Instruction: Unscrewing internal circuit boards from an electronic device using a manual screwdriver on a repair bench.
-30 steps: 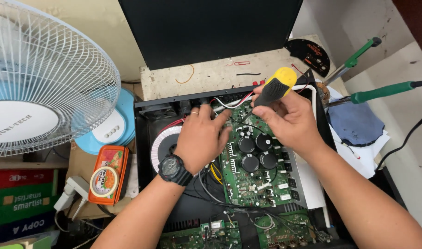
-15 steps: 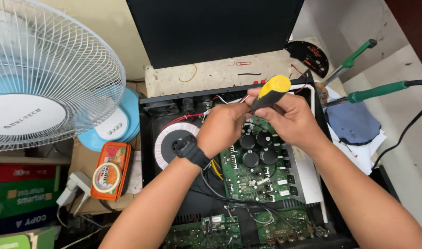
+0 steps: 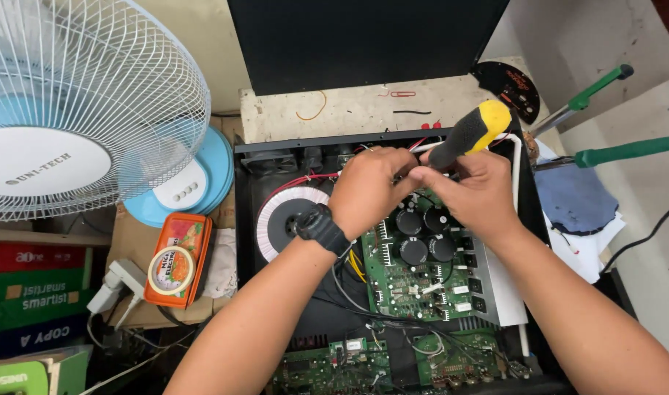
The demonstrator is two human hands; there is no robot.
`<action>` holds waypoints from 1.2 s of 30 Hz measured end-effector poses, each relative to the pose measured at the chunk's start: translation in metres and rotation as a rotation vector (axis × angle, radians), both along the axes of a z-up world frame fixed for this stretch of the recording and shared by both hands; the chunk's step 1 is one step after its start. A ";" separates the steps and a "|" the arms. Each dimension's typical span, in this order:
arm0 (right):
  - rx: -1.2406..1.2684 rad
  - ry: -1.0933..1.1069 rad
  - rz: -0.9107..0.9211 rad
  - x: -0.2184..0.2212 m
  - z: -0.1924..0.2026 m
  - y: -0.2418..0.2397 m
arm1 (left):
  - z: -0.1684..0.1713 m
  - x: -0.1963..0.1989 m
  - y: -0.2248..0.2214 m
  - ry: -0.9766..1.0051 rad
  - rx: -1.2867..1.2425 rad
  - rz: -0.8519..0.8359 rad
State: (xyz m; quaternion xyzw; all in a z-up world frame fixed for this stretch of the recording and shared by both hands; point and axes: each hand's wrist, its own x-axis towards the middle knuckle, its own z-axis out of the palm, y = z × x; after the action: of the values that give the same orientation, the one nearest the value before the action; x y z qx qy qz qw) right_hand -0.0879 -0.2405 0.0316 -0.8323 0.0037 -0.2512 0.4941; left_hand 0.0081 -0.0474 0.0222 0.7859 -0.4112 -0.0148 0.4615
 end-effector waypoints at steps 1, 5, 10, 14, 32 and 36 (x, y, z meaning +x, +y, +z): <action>-0.003 0.001 -0.002 0.000 0.007 0.004 | 0.001 0.002 0.003 0.001 -0.003 -0.002; 0.068 -0.027 0.095 0.000 0.018 0.009 | -0.012 0.006 0.003 -0.044 -0.048 -0.071; -0.001 -0.052 0.121 0.002 0.018 0.013 | -0.014 0.005 0.003 -0.086 -0.026 -0.017; -0.050 -0.041 0.052 0.002 0.014 0.009 | -0.012 0.005 0.004 -0.042 -0.022 0.028; 0.057 0.015 0.087 -0.005 0.029 0.027 | -0.031 0.015 0.006 -0.423 0.209 -0.040; -0.093 -0.044 0.018 0.001 0.002 0.008 | -0.040 0.016 0.004 -0.452 0.223 -0.031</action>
State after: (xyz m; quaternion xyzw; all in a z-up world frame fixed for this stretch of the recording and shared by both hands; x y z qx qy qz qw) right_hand -0.0866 -0.2322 0.0335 -0.8487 -0.0266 -0.2649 0.4570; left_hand 0.0239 -0.0429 -0.0181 0.8089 -0.5120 0.1088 0.2679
